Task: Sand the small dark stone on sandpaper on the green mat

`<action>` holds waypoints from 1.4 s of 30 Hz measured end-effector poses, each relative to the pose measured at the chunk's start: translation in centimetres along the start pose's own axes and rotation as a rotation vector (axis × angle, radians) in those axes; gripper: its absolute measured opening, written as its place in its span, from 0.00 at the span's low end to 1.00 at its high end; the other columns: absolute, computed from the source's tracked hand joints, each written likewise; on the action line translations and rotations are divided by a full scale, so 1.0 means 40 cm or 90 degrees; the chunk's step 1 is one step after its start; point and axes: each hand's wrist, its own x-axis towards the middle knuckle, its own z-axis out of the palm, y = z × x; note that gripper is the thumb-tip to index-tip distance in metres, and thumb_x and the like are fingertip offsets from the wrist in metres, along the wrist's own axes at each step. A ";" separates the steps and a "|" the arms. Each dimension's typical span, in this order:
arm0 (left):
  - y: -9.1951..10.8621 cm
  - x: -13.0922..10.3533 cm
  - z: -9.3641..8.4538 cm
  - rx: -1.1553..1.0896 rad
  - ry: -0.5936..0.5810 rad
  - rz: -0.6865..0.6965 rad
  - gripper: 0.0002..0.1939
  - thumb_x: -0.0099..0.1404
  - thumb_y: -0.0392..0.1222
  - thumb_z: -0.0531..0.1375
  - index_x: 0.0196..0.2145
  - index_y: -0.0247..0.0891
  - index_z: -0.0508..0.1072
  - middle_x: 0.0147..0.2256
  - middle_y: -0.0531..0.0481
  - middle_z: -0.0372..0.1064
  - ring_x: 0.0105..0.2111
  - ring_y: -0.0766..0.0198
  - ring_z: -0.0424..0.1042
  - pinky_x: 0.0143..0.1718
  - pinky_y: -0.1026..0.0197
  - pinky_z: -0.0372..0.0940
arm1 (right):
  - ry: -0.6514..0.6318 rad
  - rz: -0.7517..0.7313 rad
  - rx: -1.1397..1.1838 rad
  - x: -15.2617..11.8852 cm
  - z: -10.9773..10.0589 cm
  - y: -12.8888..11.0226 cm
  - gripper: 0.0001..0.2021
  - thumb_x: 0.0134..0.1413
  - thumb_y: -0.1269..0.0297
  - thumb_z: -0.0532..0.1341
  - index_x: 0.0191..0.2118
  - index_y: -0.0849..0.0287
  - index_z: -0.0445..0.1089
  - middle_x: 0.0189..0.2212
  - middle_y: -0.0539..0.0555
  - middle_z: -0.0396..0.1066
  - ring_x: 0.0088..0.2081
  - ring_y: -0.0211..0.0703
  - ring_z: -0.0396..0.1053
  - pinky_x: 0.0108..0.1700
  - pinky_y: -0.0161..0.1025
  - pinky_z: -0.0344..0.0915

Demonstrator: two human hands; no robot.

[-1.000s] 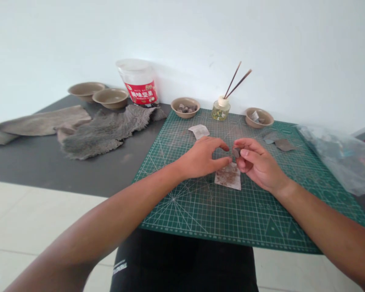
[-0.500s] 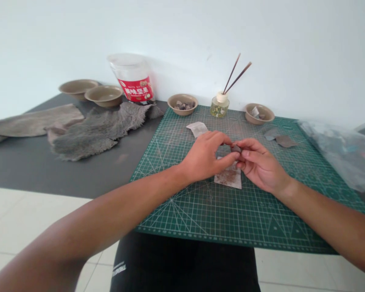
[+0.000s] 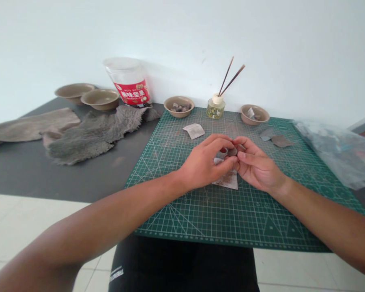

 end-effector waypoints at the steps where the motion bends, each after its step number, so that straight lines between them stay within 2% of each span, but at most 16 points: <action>1: 0.004 -0.001 0.001 -0.006 0.001 -0.006 0.08 0.66 0.37 0.61 0.43 0.40 0.70 0.49 0.47 0.70 0.47 0.61 0.72 0.51 0.56 0.68 | -0.006 0.002 0.011 0.000 0.001 -0.002 0.15 0.56 0.58 0.66 0.48 0.47 0.65 0.45 0.49 0.71 0.43 0.39 0.73 0.46 0.40 0.74; 5: 0.010 -0.002 0.001 -0.009 0.008 -0.018 0.11 0.66 0.37 0.62 0.47 0.40 0.71 0.54 0.44 0.67 0.52 0.59 0.70 0.54 0.54 0.67 | -0.015 0.010 0.066 0.001 0.003 -0.006 0.18 0.55 0.61 0.67 0.51 0.46 0.66 0.46 0.49 0.70 0.44 0.38 0.71 0.47 0.39 0.73; 8: 0.004 -0.002 0.003 0.009 0.031 0.007 0.11 0.66 0.37 0.61 0.47 0.39 0.72 0.56 0.43 0.65 0.56 0.57 0.68 0.57 0.53 0.66 | -0.010 0.020 0.105 0.001 0.006 -0.004 0.18 0.55 0.64 0.67 0.51 0.47 0.67 0.43 0.48 0.70 0.42 0.37 0.71 0.46 0.36 0.73; 13: -0.012 -0.001 0.009 0.029 0.092 0.065 0.11 0.65 0.36 0.62 0.46 0.38 0.73 0.55 0.43 0.67 0.55 0.55 0.69 0.57 0.50 0.66 | -0.028 0.014 0.158 -0.002 0.014 0.001 0.13 0.59 0.67 0.65 0.49 0.50 0.71 0.42 0.48 0.70 0.40 0.31 0.71 0.45 0.28 0.72; 16: -0.016 -0.001 0.008 0.000 0.091 0.065 0.11 0.65 0.35 0.62 0.46 0.38 0.73 0.54 0.43 0.68 0.54 0.55 0.69 0.56 0.50 0.66 | -0.054 0.016 0.183 -0.004 0.017 0.003 0.11 0.60 0.67 0.64 0.48 0.52 0.72 0.41 0.48 0.72 0.40 0.31 0.72 0.46 0.29 0.72; 19: -0.025 0.001 0.009 -0.120 0.047 0.034 0.11 0.66 0.38 0.63 0.47 0.40 0.73 0.53 0.44 0.68 0.54 0.55 0.68 0.56 0.49 0.66 | -0.052 0.018 0.184 -0.004 0.015 0.003 0.10 0.59 0.66 0.66 0.47 0.53 0.74 0.40 0.48 0.74 0.39 0.33 0.73 0.45 0.31 0.73; 24: -0.049 0.000 0.028 -0.450 -0.023 -0.061 0.10 0.66 0.38 0.65 0.46 0.41 0.72 0.55 0.45 0.66 0.52 0.56 0.71 0.51 0.52 0.69 | -0.049 0.037 0.183 0.002 0.004 0.005 0.11 0.55 0.65 0.69 0.44 0.53 0.76 0.40 0.49 0.76 0.38 0.34 0.74 0.41 0.31 0.75; 27: -0.050 0.000 0.036 -0.548 -0.041 -0.104 0.09 0.67 0.40 0.65 0.44 0.41 0.71 0.57 0.45 0.66 0.54 0.55 0.70 0.50 0.52 0.70 | -0.051 0.033 0.174 0.008 0.001 0.008 0.10 0.54 0.65 0.69 0.43 0.54 0.76 0.39 0.48 0.77 0.37 0.34 0.75 0.40 0.31 0.75; 30: -0.047 0.002 0.037 -0.550 -0.034 -0.108 0.07 0.69 0.42 0.64 0.42 0.40 0.71 0.56 0.45 0.66 0.56 0.54 0.69 0.52 0.51 0.69 | -0.053 0.034 0.160 0.013 0.002 0.009 0.10 0.54 0.65 0.70 0.43 0.54 0.76 0.37 0.48 0.77 0.35 0.34 0.75 0.39 0.32 0.76; 34: -0.043 0.005 0.035 -0.520 -0.021 -0.095 0.08 0.69 0.45 0.64 0.40 0.39 0.71 0.55 0.44 0.68 0.54 0.55 0.71 0.50 0.53 0.70 | -0.055 0.037 0.158 0.016 0.004 0.007 0.10 0.53 0.65 0.70 0.43 0.54 0.76 0.35 0.48 0.77 0.33 0.34 0.75 0.38 0.33 0.75; 42: -0.024 0.007 0.025 -0.335 0.016 -0.055 0.09 0.73 0.43 0.59 0.36 0.36 0.70 0.50 0.44 0.71 0.48 0.62 0.73 0.50 0.58 0.69 | -0.084 0.064 0.177 0.013 0.006 0.003 0.09 0.53 0.65 0.70 0.41 0.56 0.76 0.30 0.47 0.77 0.32 0.33 0.76 0.36 0.29 0.74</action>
